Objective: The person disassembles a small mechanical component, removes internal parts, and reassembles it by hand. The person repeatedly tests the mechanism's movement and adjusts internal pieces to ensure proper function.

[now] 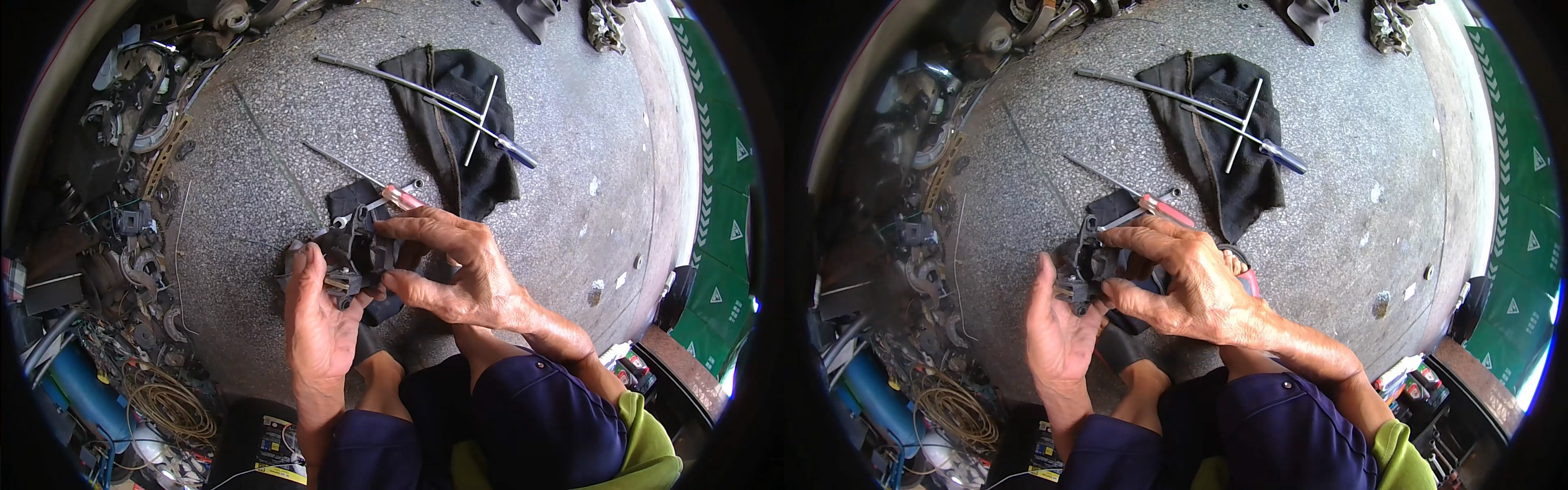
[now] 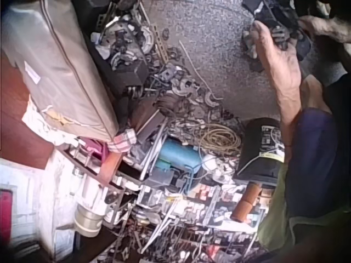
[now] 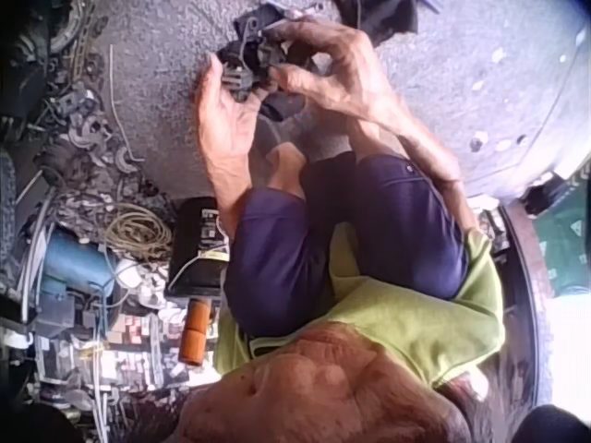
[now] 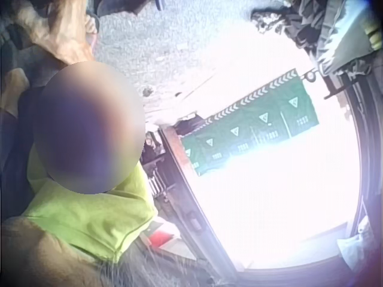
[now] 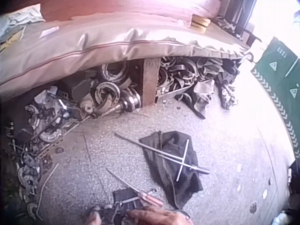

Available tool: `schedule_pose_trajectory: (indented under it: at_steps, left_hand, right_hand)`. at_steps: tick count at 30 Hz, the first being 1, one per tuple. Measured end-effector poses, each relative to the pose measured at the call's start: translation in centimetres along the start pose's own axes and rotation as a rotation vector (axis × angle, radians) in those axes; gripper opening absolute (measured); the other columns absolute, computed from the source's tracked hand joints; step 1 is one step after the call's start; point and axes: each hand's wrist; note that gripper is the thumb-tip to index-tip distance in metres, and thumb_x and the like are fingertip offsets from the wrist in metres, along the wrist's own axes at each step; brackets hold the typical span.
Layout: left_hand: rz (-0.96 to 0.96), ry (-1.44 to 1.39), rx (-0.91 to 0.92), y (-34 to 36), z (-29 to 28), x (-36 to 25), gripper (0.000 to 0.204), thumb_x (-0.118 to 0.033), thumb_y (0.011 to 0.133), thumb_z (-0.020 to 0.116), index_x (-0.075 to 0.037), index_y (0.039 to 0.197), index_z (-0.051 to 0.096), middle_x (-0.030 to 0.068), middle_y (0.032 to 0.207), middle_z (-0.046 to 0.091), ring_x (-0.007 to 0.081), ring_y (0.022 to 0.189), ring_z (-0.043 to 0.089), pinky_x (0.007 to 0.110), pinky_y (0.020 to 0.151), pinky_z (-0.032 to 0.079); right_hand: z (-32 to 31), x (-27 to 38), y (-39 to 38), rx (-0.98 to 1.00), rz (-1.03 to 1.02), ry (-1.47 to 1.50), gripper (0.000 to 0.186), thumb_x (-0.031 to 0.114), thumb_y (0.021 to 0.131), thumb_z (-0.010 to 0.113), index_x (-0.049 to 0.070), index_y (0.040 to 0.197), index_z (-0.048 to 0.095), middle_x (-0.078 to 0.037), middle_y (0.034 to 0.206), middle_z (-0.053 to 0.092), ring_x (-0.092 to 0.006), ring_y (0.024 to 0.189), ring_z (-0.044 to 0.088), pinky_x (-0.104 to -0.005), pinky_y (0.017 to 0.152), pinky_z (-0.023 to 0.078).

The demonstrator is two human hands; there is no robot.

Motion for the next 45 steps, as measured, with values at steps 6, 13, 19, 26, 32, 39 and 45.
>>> schedule_pose_trajectory:
  at_steps: [6, 13, 19, 26, 32, 39, 45]
  left_hand:
    - [-0.022, -0.005, 0.017, -0.1, 0.1, -0.1, 0.045, -0.044, 0.098, 0.050, -0.006, 0.122, 0.053, 0.0094, 0.112, 0.063, 0.0196, 0.100, 0.060, 0.039, 0.083, 0.050]
    - [-0.056, -0.046, 0.082, 0.2, -0.3, -0.3, 0.041, -0.043, 0.099, 0.049, -0.005, 0.117, 0.055, 0.0105, 0.107, 0.064, 0.0193, 0.091, 0.063, 0.035, 0.073, 0.054]
    - [-0.050, -0.004, 0.027, 0.3, -0.2, -0.2, 0.043, -0.040, 0.098, 0.051, -0.003, 0.119, 0.054, 0.0120, 0.108, 0.064, 0.0210, 0.091, 0.064, 0.037, 0.076, 0.054]
    - [-0.052, -0.035, 0.028, 0.3, 0.0, -0.2, 0.023, -0.030, 0.098, 0.050, -0.011, 0.110, 0.052, 0.0044, 0.108, 0.060, 0.0171, 0.099, 0.061, 0.041, 0.082, 0.051]
    - [0.172, 0.032, 0.018, -0.1, 1.2, 0.0, 0.041, -0.029, 0.094, 0.053, -0.003, 0.125, 0.046, 0.0106, 0.109, 0.060, 0.0192, 0.100, 0.060, 0.037, 0.082, 0.049]
    - [0.266, 0.112, 0.075, -0.3, 1.5, -0.3, 0.045, -0.031, 0.094, 0.054, -0.001, 0.126, 0.044, 0.0141, 0.113, 0.060, 0.0207, 0.098, 0.061, 0.035, 0.078, 0.048]
    - [0.282, 0.155, 0.054, -0.5, 2.0, -0.4, 0.045, -0.033, 0.095, 0.053, -0.001, 0.126, 0.044, 0.0143, 0.112, 0.060, 0.0205, 0.097, 0.061, 0.035, 0.076, 0.049]
  right_hand:
    - [0.4, -0.6, 0.1, -0.010, 0.023, 0.052, 0.050, 0.022, 0.081, 0.076, -0.004, 0.120, 0.060, -0.015, 0.090, 0.067, -0.0215, 0.073, 0.068, -0.0327, 0.067, 0.052]
    - [0.1, -1.4, 0.6, 0.047, 0.199, 0.218, 0.052, 0.020, 0.078, 0.081, -0.002, 0.121, 0.060, -0.008, 0.083, 0.069, -0.0114, 0.076, 0.065, -0.0307, 0.075, 0.051]
    - [0.3, -1.5, 0.4, 0.015, 0.021, 0.170, 0.048, 0.020, 0.076, 0.082, -0.001, 0.115, 0.064, -0.007, 0.086, 0.065, -0.0110, 0.066, 0.060, -0.0259, 0.061, 0.048]
    - [0.8, -0.8, 0.3, -0.037, -0.127, 0.095, 0.050, 0.016, 0.076, 0.081, -0.002, 0.118, 0.062, -0.009, 0.094, 0.066, -0.0127, 0.070, 0.063, -0.0263, 0.065, 0.052]
    - [0.9, -0.8, -0.1, -0.030, -0.040, 0.256, 0.056, 0.012, 0.076, 0.081, -0.006, 0.123, 0.057, -0.011, 0.100, 0.067, -0.0150, 0.079, 0.067, -0.0279, 0.071, 0.055]
    - [1.0, -1.0, -0.6, -0.049, -0.034, 0.453, 0.056, 0.000, 0.075, 0.079, -0.010, 0.124, 0.054, -0.020, 0.114, 0.064, -0.0195, 0.091, 0.067, -0.0329, 0.083, 0.054]
    - [0.7, -0.9, -0.7, -0.071, -0.125, 0.341, 0.055, 0.003, 0.073, 0.082, -0.010, 0.121, 0.057, -0.020, 0.114, 0.063, -0.0201, 0.091, 0.067, -0.0348, 0.086, 0.053]
Point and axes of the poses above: each hand's wrist, its own y-axis towards the middle knuckle, its own z-axis out of the palm, x = y × z
